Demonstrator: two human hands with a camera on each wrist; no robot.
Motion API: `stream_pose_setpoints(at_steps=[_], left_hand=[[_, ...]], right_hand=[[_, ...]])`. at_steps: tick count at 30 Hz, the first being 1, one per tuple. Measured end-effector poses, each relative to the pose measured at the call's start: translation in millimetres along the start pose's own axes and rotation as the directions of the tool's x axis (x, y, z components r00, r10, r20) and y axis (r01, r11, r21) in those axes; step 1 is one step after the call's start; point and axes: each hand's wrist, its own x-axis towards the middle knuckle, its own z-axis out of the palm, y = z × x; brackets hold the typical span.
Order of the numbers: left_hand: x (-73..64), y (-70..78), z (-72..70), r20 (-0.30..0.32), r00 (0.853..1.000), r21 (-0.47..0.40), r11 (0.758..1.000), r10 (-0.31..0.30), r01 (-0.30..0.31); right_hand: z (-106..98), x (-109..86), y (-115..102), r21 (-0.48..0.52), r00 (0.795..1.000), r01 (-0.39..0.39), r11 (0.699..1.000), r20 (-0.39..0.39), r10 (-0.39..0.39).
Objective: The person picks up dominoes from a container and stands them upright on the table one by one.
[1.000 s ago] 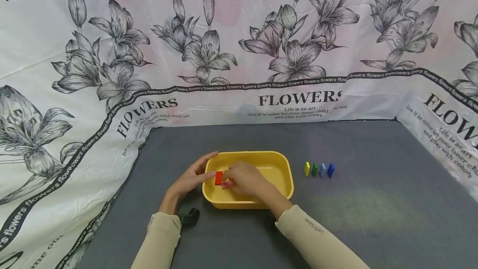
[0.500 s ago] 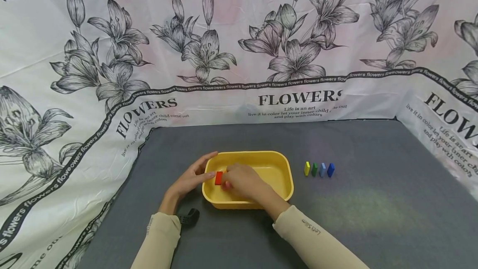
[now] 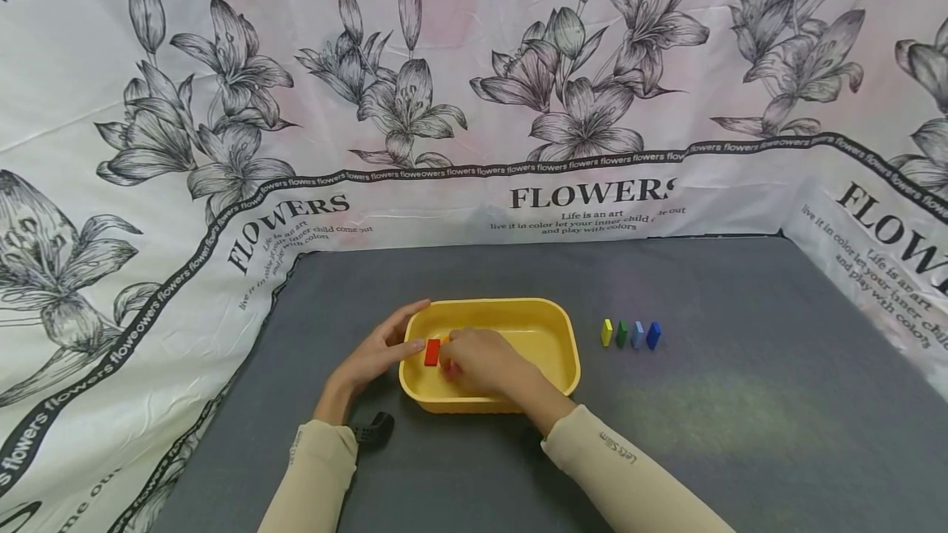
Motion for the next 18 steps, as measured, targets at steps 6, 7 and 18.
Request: stream_pose_setpoints(at_steps=[6, 7, 18], left_hand=[[-0.7, -0.1, 0.8, -0.002, 1.0, 0.001, 1.0, 0.002, -0.002], [-0.8, 0.0, 0.9, -0.004, 1.0, 0.002, 1.0, 0.0, 0.0], [-1.6, -0.7, 1.5, -0.018, 1.0, 0.012, 1.0, -0.009, 0.009]], right_hand=[[-2.9, 0.4, 0.1, 0.016, 0.999, -0.028, 0.999, 0.037, 0.028], [-3.0, 0.7, 0.4, 0.015, 0.999, -0.031, 0.999, 0.042, 0.03], [-4.2, 2.6, 2.2, 0.012, 0.997, -0.026, 1.0, 0.078, 0.025]])
